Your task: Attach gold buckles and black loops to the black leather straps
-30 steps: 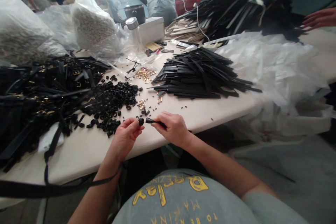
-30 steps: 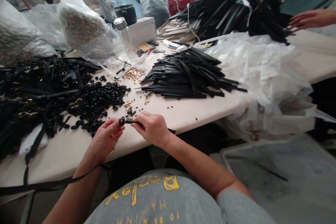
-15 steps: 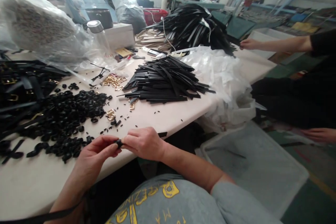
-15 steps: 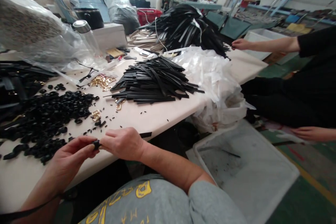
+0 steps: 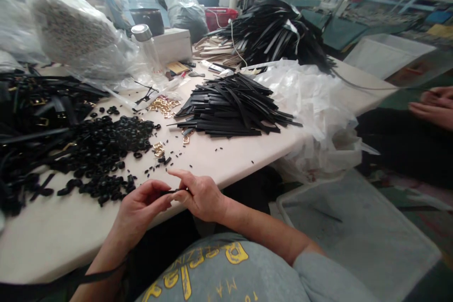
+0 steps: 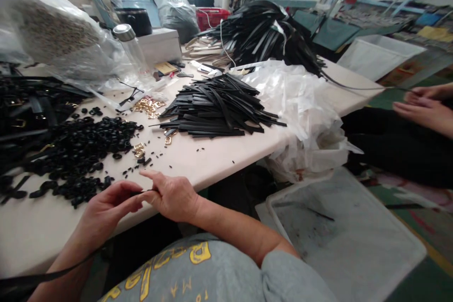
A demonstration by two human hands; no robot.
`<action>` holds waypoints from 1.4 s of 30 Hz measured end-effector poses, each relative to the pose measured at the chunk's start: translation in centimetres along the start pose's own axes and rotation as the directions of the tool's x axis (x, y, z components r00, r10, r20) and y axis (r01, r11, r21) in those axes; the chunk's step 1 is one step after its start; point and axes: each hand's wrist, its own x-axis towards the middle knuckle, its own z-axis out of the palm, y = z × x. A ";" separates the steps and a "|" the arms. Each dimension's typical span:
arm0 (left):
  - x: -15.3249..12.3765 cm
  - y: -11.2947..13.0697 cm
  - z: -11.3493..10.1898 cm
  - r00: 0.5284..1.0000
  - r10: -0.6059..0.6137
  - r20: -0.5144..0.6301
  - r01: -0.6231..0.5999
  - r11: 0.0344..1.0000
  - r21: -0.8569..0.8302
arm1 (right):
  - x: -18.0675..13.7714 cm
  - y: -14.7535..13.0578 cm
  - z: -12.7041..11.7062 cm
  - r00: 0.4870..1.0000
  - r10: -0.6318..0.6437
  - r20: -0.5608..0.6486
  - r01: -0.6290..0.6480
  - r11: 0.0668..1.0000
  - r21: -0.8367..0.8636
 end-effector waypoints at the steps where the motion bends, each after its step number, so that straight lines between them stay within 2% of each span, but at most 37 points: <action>1: -0.1 0.1 -0.1 1.000 -0.004 0.004 0.004 1.000 -0.021 | 0.0 -0.1 -0.1 1.000 0.001 0.010 -0.002 1.000 0.018; 5: -0.6 0.5 -0.3 1.000 -0.022 0.007 0.023 0.997 -0.079 | 0.1 -0.5 -0.5 0.997 -0.006 0.083 -0.002 0.995 0.102; 8: -0.8 0.4 -0.7 0.999 -0.046 0.029 0.049 0.991 -0.127 | 0.3 -0.7 -0.8 0.989 0.028 0.146 -0.043 0.994 0.103; 12: -1.3 -0.1 -1.6 0.996 -0.076 0.056 0.085 0.979 -0.186 | 0.5 -0.8 -1.3 0.966 0.043 0.255 -0.068 0.994 0.091; 15: -1.4 -0.6 -2.3 0.996 -0.076 0.049 0.084 0.977 -0.196 | 0.7 -0.8 -1.6 0.946 0.046 0.322 -0.096 0.985 0.141; 17: -1.2 -0.8 -3.0 0.998 -0.065 -0.004 0.063 0.982 -0.180 | 0.9 -0.6 -1.8 0.943 0.073 0.324 -0.144 0.969 0.203; 20: -0.7 -0.7 -4.7 0.983 -0.026 -0.180 0.006 0.994 -0.112 | 1.4 0.5 -2.3 0.946 0.191 0.261 -0.271 0.908 0.320; 23: 0.2 -0.5 -6.7 0.943 0.017 -0.332 -0.030 0.999 -0.035 | 1.9 2.1 -2.8 0.918 0.356 0.173 -0.395 0.791 0.468; 25: 1.2 -0.4 -7.7 0.937 0.031 -0.347 -0.034 0.999 -0.002 | 2.0 3.2 -3.0 0.891 0.437 0.122 -0.422 0.697 0.580; 28: 3.4 -0.3 -8.3 0.954 0.051 -0.294 -0.034 0.998 0.061 | 2.0 4.1 -3.1 0.876 0.472 0.094 -0.404 0.614 0.678; 33: 7.9 -0.1 -7.5 0.976 0.147 -0.161 -0.090 0.945 0.315 | 1.8 3.9 -2.9 0.892 0.441 0.099 -0.388 0.636 0.667; 35: 9.6 0.2 -7.0 0.976 0.203 -0.081 -0.139 0.862 0.487 | 1.8 3.8 -2.9 0.897 0.428 0.106 -0.386 0.645 0.659; 38: 12.1 1.0 -6.2 0.964 0.263 0.027 -0.203 0.672 0.712 | 1.8 3.7 -2.9 0.903 0.414 0.117 -0.384 0.653 0.653; 40: 13.7 1.6 -5.7 0.968 0.236 0.082 -0.208 0.577 0.790 | 1.8 3.6 -3.0 0.906 0.406 0.123 -0.382 0.656 0.651; 42: 15.2 2.1 -5.5 0.978 0.173 0.118 -0.195 0.544 0.816 | 1.8 3.6 -3.0 0.908 0.398 0.126 -0.379 0.660 0.649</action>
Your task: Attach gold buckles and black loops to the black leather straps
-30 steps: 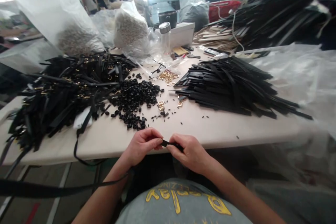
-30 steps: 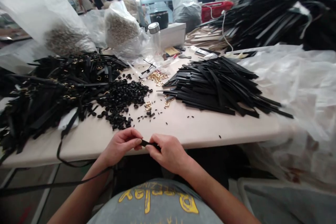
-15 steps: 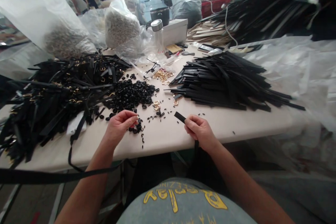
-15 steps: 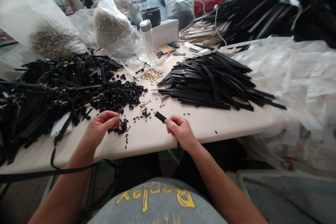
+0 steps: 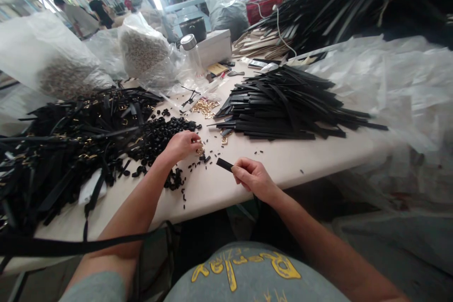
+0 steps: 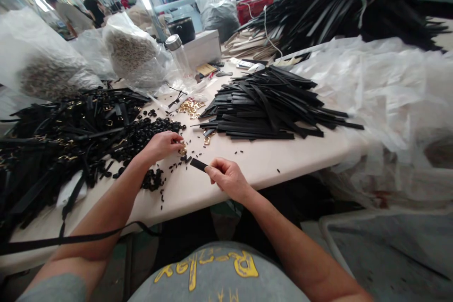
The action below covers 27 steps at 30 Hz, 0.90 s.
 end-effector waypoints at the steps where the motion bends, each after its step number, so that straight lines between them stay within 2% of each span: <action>1: 0.6 0.0 -0.1 0.999 -0.007 0.035 0.007 1.000 0.002 | 0.0 -0.1 0.0 1.000 -0.002 0.003 0.002 1.000 -0.002; 7: 2.1 0.0 -0.8 0.986 -0.045 0.159 0.055 0.997 -0.061 | 0.0 -0.3 0.1 1.000 -0.005 0.005 0.005 1.000 -0.007; 12: 0.9 0.1 -0.2 0.992 -0.080 0.093 0.093 0.985 -0.144 | 0.0 -0.1 0.0 1.000 -0.022 0.012 0.022 1.000 -0.012; 17: -2.2 0.5 0.9 0.994 -0.107 0.038 0.114 0.944 -0.311 | 0.0 0.0 0.1 1.000 -0.029 0.007 0.029 1.000 0.001; 19: -3.6 0.7 1.0 0.988 -0.142 0.056 0.152 0.873 -0.464 | 0.0 -0.1 0.2 1.000 -0.029 0.007 0.029 1.000 0.008; 23: -6.5 1.4 0.3 0.968 -0.230 0.104 0.224 0.591 -0.775 | 0.0 -0.2 0.3 0.999 -0.041 -0.004 0.041 0.999 0.010; 25: -7.7 2.0 0.0 0.967 -0.235 0.093 0.208 0.530 -0.822 | 0.0 -0.1 0.3 0.999 -0.045 -0.009 0.045 0.999 0.003; 27: -8.7 2.9 -0.2 0.972 -0.229 0.061 0.175 0.522 -0.835 | 0.0 -0.1 0.4 0.999 -0.046 -0.019 0.046 0.999 -0.008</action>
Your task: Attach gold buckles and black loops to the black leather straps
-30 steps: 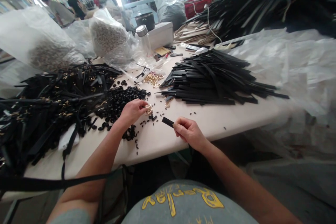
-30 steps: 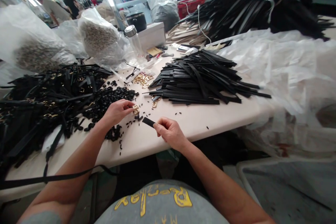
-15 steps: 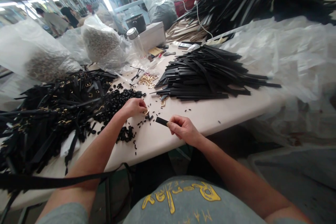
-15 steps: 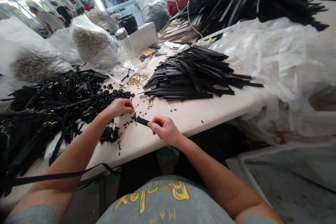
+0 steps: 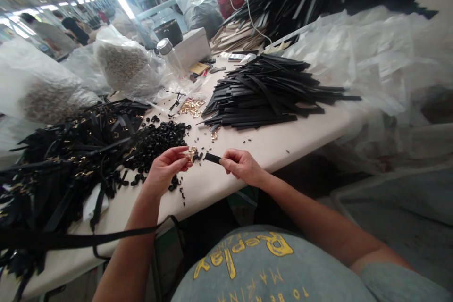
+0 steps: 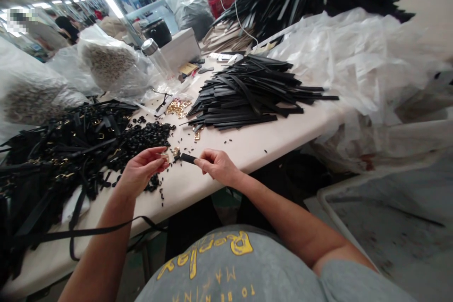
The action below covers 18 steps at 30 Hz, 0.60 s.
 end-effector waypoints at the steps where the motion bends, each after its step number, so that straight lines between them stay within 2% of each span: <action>1: -0.5 0.2 0.3 1.000 0.026 -0.013 -0.026 1.000 0.011 | 0.0 0.0 0.1 1.000 -0.001 -0.006 0.000 1.000 -0.010; 6: -2.5 0.8 1.9 0.985 0.157 -0.078 -0.151 0.986 0.074 | -0.7 -0.1 0.8 0.998 -0.053 -0.032 0.051 0.996 -0.069; 9: -3.0 0.5 2.4 0.980 0.157 -0.121 -0.151 0.987 0.053 | -1.4 -0.5 1.3 0.996 -0.090 -0.016 0.089 0.996 -0.031; 11: -3.0 0.1 2.6 0.983 0.113 -0.142 -0.117 0.993 -0.020 | -1.6 -0.7 1.7 0.995 -0.097 -0.033 0.098 0.995 0.015; 15: -2.9 -0.9 3.6 0.992 -0.014 -0.124 -0.023 0.957 -0.289 | -1.2 -0.8 2.5 0.995 -0.068 -0.078 0.077 0.989 0.125; 18: -2.9 -1.4 4.8 0.991 -0.051 -0.124 -0.004 0.912 -0.411 | -0.5 -0.4 3.3 0.983 -0.149 -0.111 0.157 0.985 0.067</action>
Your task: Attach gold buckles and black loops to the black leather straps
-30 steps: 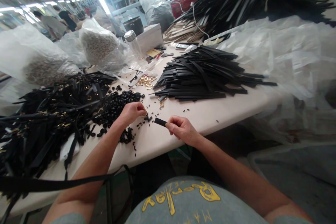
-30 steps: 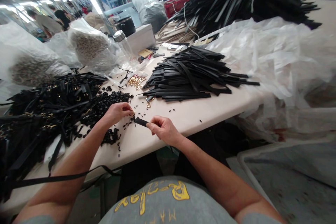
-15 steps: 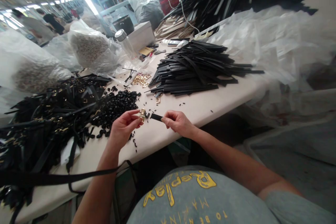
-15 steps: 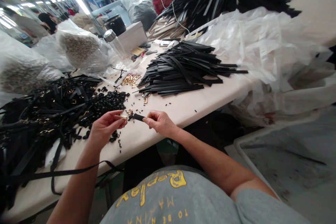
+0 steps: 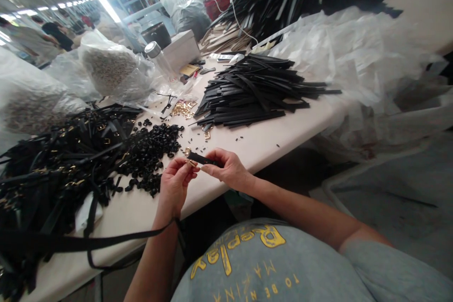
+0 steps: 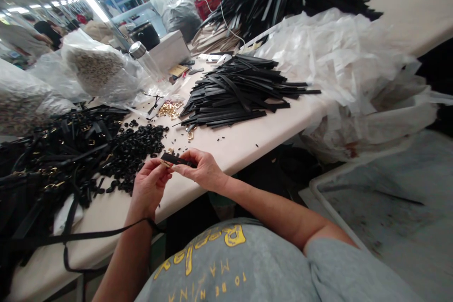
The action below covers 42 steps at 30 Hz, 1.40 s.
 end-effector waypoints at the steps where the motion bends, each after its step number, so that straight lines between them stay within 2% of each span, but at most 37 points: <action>1: -0.1 -0.3 0.3 1.000 0.002 -0.005 -0.002 1.000 -0.027 | 0.1 0.2 0.2 0.999 -0.035 -0.010 0.035 0.999 -0.038; 6: -0.3 -1.3 1.5 0.999 -0.019 -0.032 0.016 0.996 -0.085 | 0.3 0.6 0.5 0.989 -0.145 -0.042 0.131 0.963 -0.235; 10: -0.6 -1.4 2.0 0.998 -0.047 -0.051 0.043 0.996 -0.078 | 0.2 0.5 0.0 0.984 -0.175 -0.042 0.152 0.933 -0.326; 14: -0.8 -1.6 2.0 1.000 0.022 -0.017 -0.022 1.000 0.008 | 0.3 0.7 -0.1 0.990 -0.118 -0.072 0.097 0.964 -0.248; 18: -0.9 -2.1 1.2 0.985 0.164 0.058 -0.173 0.960 0.218 | 0.4 0.7 -0.4 0.998 -0.046 -0.041 0.038 0.983 -0.182; 21: -1.0 -1.6 0.4 0.941 0.316 0.118 -0.336 0.840 0.426 | 0.3 0.3 -1.0 0.994 -0.105 0.038 0.111 0.950 -0.291; 23: -1.2 -0.7 0.0 0.883 0.414 0.223 -0.460 0.663 0.591 | 0.2 0.0 -1.4 0.986 -0.144 0.087 0.167 0.910 -0.379; 25: -1.4 0.3 -0.2 0.826 0.445 0.347 -0.544 0.468 0.696 | 0.1 -0.3 -1.7 0.981 -0.147 0.124 0.188 0.876 -0.444; 26: -1.5 0.7 -0.2 0.810 0.439 0.389 -0.564 0.404 0.720 | 0.1 -0.4 -1.7 0.980 -0.144 0.140 0.193 0.864 -0.465; 28: -1.5 1.2 -0.3 0.803 0.427 0.416 -0.573 0.360 0.736 | 0.1 -0.5 -1.8 0.975 -0.149 0.165 0.212 0.848 -0.485; 31: -1.3 1.0 -0.4 0.833 0.404 0.378 -0.540 0.442 0.716 | 0.1 -0.6 -1.9 0.967 -0.170 0.189 0.241 0.852 -0.465; 34: -1.0 0.5 -0.6 0.871 0.405 0.277 -0.487 0.638 0.597 | 0.2 -0.7 -2.1 0.973 -0.156 0.169 0.212 0.894 -0.396; 37: -0.8 0.4 -0.3 0.905 0.397 0.155 -0.425 0.816 0.392 | 0.1 -0.7 -2.2 0.979 -0.151 0.137 0.191 0.916 -0.354; 40: -0.6 0.4 0.3 0.957 0.283 0.065 -0.291 0.939 0.187 | 0.0 -0.6 -1.9 0.967 -0.194 0.164 0.244 0.889 -0.387; 42: -0.4 0.3 0.5 0.978 0.208 0.012 -0.208 0.975 0.083 | -0.2 -0.4 -1.6 0.952 -0.223 0.208 0.292 0.864 -0.411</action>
